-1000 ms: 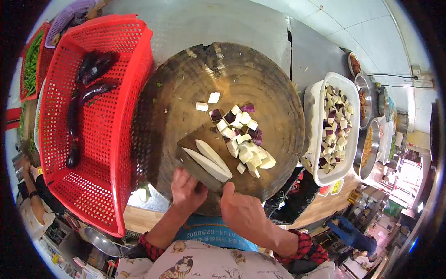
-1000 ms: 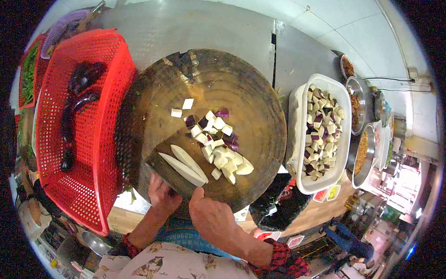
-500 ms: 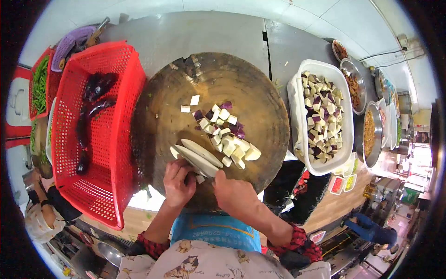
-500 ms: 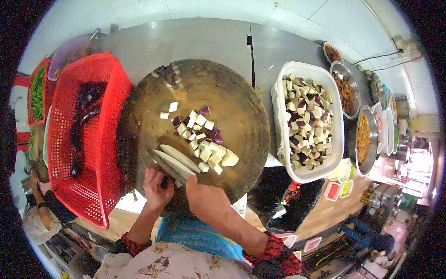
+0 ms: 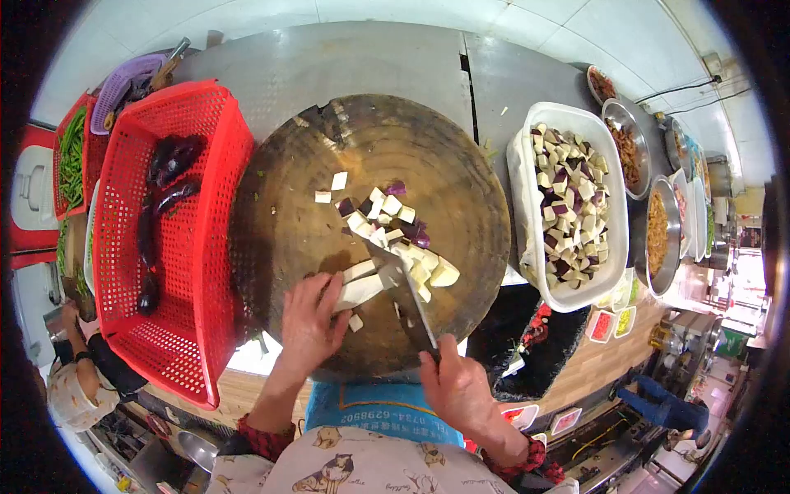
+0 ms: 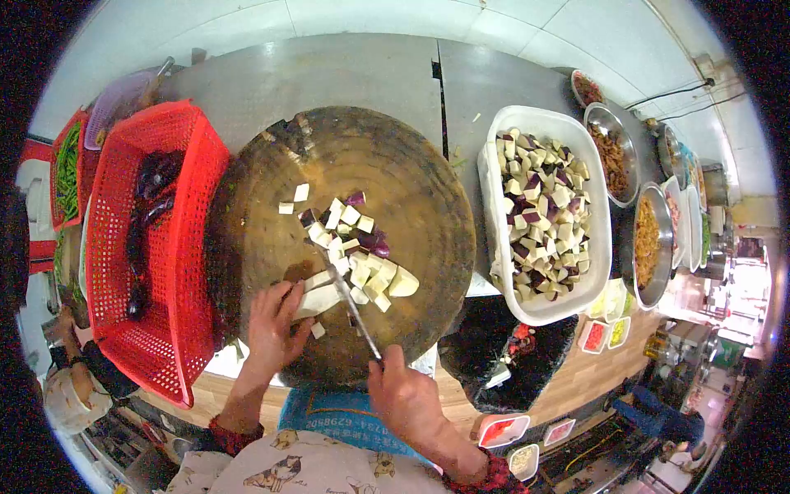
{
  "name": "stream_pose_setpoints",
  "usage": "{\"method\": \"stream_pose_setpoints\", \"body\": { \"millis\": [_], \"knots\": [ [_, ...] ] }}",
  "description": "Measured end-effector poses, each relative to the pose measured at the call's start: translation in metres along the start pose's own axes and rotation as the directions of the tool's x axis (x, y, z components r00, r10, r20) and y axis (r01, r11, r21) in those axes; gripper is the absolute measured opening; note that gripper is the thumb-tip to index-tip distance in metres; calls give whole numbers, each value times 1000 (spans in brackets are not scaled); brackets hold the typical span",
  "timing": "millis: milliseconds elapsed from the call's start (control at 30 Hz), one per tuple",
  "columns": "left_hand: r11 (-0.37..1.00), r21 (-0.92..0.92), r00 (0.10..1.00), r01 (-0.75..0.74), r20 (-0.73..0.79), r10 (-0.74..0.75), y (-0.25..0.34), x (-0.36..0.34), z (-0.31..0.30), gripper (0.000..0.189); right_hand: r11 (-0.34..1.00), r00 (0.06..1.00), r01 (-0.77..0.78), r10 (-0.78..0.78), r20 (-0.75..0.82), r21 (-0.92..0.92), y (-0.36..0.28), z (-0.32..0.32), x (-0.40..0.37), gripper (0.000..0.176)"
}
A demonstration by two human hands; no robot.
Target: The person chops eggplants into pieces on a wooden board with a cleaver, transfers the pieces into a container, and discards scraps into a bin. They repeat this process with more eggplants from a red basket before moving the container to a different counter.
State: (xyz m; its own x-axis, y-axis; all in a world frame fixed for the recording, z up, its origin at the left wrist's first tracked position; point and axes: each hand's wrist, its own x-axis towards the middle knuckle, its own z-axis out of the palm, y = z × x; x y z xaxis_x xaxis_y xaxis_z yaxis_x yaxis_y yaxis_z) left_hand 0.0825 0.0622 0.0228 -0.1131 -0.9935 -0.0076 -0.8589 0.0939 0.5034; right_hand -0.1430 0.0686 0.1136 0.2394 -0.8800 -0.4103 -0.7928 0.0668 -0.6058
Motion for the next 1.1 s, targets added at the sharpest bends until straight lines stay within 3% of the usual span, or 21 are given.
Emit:
{"method": "stream_pose_setpoints", "body": {
  "millis": [33, 133, 233, 300, 467, 600, 767, 867, 1033, 1100],
  "knots": [
    [1000, -1, 1000, 1, 2, -1, 3, -3, 1, 57, 1000, 1000, -2, 2, 1, 0, -7, 1, 1, 19],
    [976, -213, 977, 38, -195, -80, 0, -9, 6, 50, 996, 999, 5, -1, 40, -90, -27, 9, 18, 18],
    [970, -241, 984, -33, -179, -11, -19, -15, 16, 44, 985, 998, -7, 19, 66, -171, -34, 32, 49, 17],
    [968, -251, 979, -5, -200, -47, -17, -11, 16, 42, 963, 997, 42, -24, 70, -267, -38, 39, 74, 16],
    [952, -296, 963, 75, -227, -146, -15, -14, 18, 39, 979, 996, 21, -4, 84, -204, -50, 14, 54, 17],
    [948, -317, 969, 4, -232, -82, -20, -12, 19, 37, 971, 979, -23, 70, 192, -237, -49, 41, 54, 20],
    [965, -259, 969, -29, -244, -37, -21, -11, 20, 36, 953, 994, -26, 57, 93, -301, -49, 35, 58, 15],
    [914, -402, 950, 49, -265, -167, -17, -20, 16, 33, 962, 993, -2, 35, 116, -273, -65, 18, 38, 16],
    [948, -317, 964, -11, -256, -74, -27, -19, 21, 34, 976, 990, 94, -69, 127, -199, -50, 59, 53, 20],
    [948, -317, 963, -4, -257, -82, -27, -19, 21, 34, 934, 995, 78, -53, 79, -348, -48, 61, 56, 21]
  ]
}}
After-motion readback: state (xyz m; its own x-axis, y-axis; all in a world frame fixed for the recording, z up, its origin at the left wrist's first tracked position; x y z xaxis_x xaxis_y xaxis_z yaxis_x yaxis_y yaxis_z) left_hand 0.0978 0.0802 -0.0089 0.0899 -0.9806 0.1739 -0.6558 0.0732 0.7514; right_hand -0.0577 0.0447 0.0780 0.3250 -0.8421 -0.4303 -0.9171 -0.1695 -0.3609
